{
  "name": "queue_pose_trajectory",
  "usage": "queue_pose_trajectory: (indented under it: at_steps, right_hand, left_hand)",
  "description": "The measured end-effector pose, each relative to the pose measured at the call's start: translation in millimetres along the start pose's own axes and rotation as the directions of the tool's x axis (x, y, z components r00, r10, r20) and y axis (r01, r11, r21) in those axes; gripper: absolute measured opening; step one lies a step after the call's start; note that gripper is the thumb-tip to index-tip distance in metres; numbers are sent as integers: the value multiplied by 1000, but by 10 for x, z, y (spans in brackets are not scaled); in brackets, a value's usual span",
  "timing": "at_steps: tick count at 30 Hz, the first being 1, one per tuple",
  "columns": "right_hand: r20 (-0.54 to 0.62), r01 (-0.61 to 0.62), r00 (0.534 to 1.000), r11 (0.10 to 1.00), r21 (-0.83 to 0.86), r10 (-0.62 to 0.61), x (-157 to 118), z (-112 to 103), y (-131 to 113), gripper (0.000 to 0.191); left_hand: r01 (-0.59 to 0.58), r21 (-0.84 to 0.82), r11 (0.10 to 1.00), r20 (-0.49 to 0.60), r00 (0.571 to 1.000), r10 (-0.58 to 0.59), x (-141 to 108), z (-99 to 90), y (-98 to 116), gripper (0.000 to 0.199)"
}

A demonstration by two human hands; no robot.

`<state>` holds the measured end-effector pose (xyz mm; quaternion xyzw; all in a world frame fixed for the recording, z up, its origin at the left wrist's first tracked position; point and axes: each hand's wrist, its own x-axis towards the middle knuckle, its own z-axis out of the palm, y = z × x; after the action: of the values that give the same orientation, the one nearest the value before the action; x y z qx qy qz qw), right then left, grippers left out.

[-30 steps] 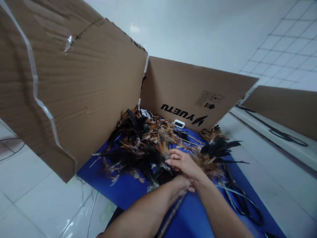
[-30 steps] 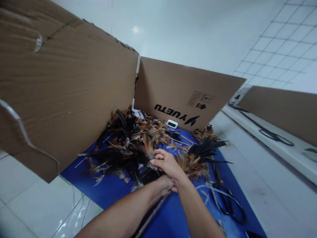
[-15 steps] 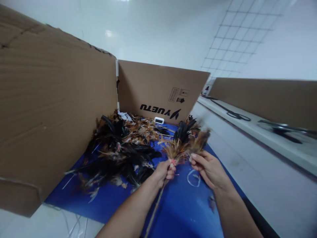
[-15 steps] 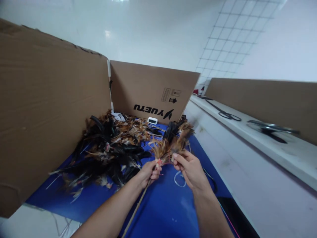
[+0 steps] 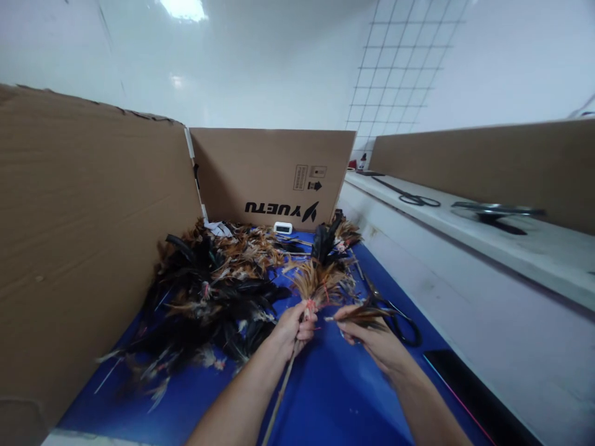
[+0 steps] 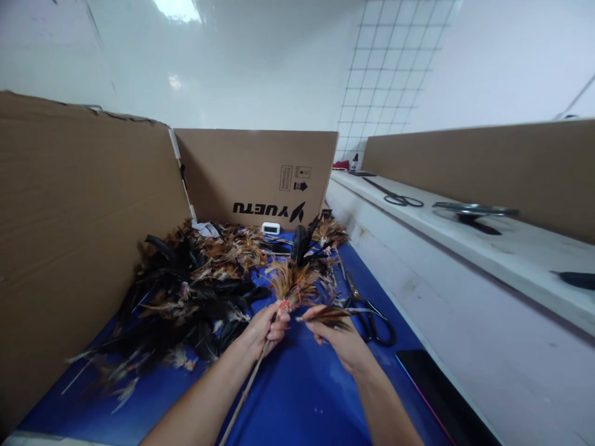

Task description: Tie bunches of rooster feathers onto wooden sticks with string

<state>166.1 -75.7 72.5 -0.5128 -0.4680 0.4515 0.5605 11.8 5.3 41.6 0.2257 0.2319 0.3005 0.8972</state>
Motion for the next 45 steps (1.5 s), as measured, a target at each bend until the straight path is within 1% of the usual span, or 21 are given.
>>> queue_pose_trajectory:
  at_steps: [2, 4, 9, 12, 15, 18, 21, 23, 25, 27, 31, 33, 35, 37, 39, 41, 45]
  right_hand:
    - [38, -1, 999, 1000, -10, 1, -5, -14, -9, 19]
    - [44, 18, 999, 1000, -24, -17, -9, -22, -17, 20]
    - [-103, 70, 991, 989, -129, -84, -14, -52, -9, 23]
    - [-112, 90, 987, 978, -189, -112, -31, -76, -43, 21]
    - [-61, 121, 988, 958, -259, -142, -59, -93, -106, 18]
    - [15, 172, 985, 949, -263, -174, -84, -98, -148, 18]
    - [28, 130, 991, 960, -247, -127, -105, -74, -167, 20]
    - [30, 127, 992, 959, -253, -124, -115, -35, -192, 20]
    - [51, 177, 984, 943, -282, -170, -118, 20, -238, 18]
    - [100, 227, 973, 923, -311, -206, -107, 82, -297, 15]
    - [204, 287, 952, 900, -327, -229, -43, 172, -393, 16]
    - [220, 307, 944, 894, -326, -244, -1, 182, -395, 17]
    - [188, 269, 958, 910, -317, -217, 39, 170, -358, 16]
    - [116, 182, 981, 938, -296, -154, 76, 146, -296, 16]
    - [36, 109, 994, 957, -271, -103, 110, 122, -237, 18]
    - [-17, 84, 996, 964, -253, -91, 141, 105, -201, 20]
    - [-59, 75, 994, 966, -247, -92, 190, 91, -178, 22]
  left_hand:
    - [12, -1, 1000, 18, 1000, -11, 14, -7, -17, 20]
    - [24, -7, 1000, 43, 999, -24, 29, -25, -31, 19]
    - [85, -110, 990, 126, 990, -71, 23, -34, -12, 17]
    - [119, -145, 982, 176, 980, -93, -8, -3, 18, 19]
    - [127, -145, 981, 202, 975, -96, -27, 14, 30, 20]
    - [123, -137, 983, 216, 972, -91, -26, 6, 24, 20]
    - [119, -122, 985, 219, 972, -90, -14, -7, 10, 18]
    - [106, -97, 990, 204, 975, -84, -7, -13, -3, 17]
    - [86, -62, 994, 183, 980, -74, -2, -17, -19, 19]
    - [62, -26, 998, 170, 984, -57, 0, -20, -36, 21]
    - [33, 41, 999, 156, 987, -39, -8, -14, -55, 24]
    - [28, 63, 998, 151, 988, -38, -19, -2, -51, 26]
    - [30, 77, 997, 160, 986, -42, -37, 19, -41, 26]
    - [29, 88, 996, 172, 984, -44, -58, 43, -29, 25]
    - [24, 99, 995, 180, 983, -42, -74, 60, -22, 25]
    - [15, 108, 994, 181, 983, -34, -80, 65, -23, 24]
    - [18, 115, 993, 185, 982, -39, -63, 40, -43, 24]
